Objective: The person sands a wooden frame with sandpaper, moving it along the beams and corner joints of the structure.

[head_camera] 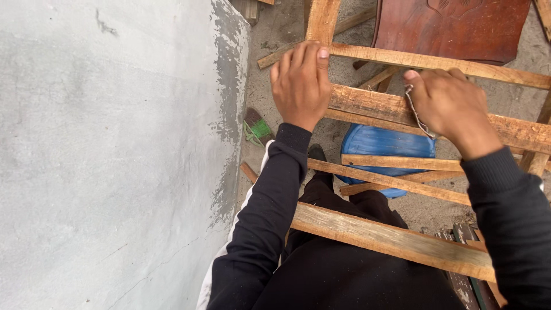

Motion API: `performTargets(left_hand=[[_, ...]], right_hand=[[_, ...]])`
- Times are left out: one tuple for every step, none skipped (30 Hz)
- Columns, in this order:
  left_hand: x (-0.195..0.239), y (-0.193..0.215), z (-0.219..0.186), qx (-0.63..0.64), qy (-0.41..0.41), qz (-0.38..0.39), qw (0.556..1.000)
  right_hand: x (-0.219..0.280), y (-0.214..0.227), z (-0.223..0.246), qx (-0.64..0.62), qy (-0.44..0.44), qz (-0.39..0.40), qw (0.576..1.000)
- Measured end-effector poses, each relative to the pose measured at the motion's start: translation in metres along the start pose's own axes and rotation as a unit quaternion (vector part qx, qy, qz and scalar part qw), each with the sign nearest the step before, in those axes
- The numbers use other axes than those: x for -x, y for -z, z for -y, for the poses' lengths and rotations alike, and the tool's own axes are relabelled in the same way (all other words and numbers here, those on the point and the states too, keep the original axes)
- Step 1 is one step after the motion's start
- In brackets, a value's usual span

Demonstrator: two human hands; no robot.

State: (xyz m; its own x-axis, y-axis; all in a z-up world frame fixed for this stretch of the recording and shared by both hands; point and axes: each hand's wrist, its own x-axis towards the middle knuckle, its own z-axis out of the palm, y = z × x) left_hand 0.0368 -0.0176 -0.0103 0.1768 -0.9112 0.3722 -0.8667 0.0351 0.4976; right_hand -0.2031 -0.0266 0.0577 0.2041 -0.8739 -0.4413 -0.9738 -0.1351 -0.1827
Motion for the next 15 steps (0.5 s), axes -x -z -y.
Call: performTargets(left_hand=[[-0.002, -0.002, 0.001, -0.007, 0.0, 0.014, 1.0], [-0.003, -0.003, 0.002, -0.014, -0.003, 0.031, 0.999], [-0.002, -0.004, 0.002, -0.02, -0.006, 0.048, 0.999], [-0.001, -0.003, -0.001, -0.021, -0.017, 0.044, 0.999], [0.0, 0.0, -0.002, -0.022, -0.029, 0.04, 0.999], [0.001, 0.003, -0.003, -0.024, -0.038, 0.036, 0.998], [0.001, 0.006, -0.004, -0.032, -0.046, 0.034, 0.998], [0.002, 0.01, -0.005, -0.038, -0.055, 0.033, 0.997], [0.002, 0.011, -0.008, -0.045, -0.063, 0.032, 0.996], [0.005, 0.011, -0.013, -0.048, -0.07, 0.048, 0.995], [0.007, 0.011, -0.017, -0.051, -0.077, 0.063, 0.994], [0.007, 0.013, -0.017, -0.057, -0.083, 0.076, 0.992], [0.009, 0.013, -0.02, -0.065, -0.103, 0.093, 0.988], [0.011, 0.012, -0.027, -0.076, -0.121, 0.106, 0.984], [0.013, 0.01, -0.033, -0.087, -0.139, 0.12, 0.979]], right_hand=[[0.004, 0.0, -0.002, 0.003, -0.035, 0.011, 0.999], [0.007, -0.003, 0.001, 0.002, -0.074, 0.023, 0.997], [0.002, -0.01, 0.013, -0.001, -0.073, 0.013, 0.997], [-0.007, -0.016, 0.027, -0.006, -0.075, 0.001, 0.997], [-0.015, -0.022, 0.042, -0.015, -0.044, -0.025, 0.999], [-0.018, -0.026, 0.05, -0.022, -0.012, -0.05, 0.998], [-0.015, -0.027, 0.047, -0.019, 0.012, -0.079, 0.997], [-0.011, -0.029, 0.043, -0.016, 0.033, -0.108, 0.993], [-0.008, -0.032, 0.038, -0.012, 0.055, -0.138, 0.989], [-0.003, -0.032, 0.026, -0.006, 0.032, -0.125, 0.992], [0.005, -0.029, 0.007, -0.001, 0.009, -0.113, 0.994], [0.012, -0.026, -0.005, 0.004, -0.012, -0.102, 0.995], [0.018, -0.028, -0.011, 0.027, 0.003, -0.149, 0.989], [0.023, -0.03, -0.014, 0.05, 0.022, -0.197, 0.979], [0.025, -0.031, -0.015, 0.072, 0.04, -0.245, 0.966]])
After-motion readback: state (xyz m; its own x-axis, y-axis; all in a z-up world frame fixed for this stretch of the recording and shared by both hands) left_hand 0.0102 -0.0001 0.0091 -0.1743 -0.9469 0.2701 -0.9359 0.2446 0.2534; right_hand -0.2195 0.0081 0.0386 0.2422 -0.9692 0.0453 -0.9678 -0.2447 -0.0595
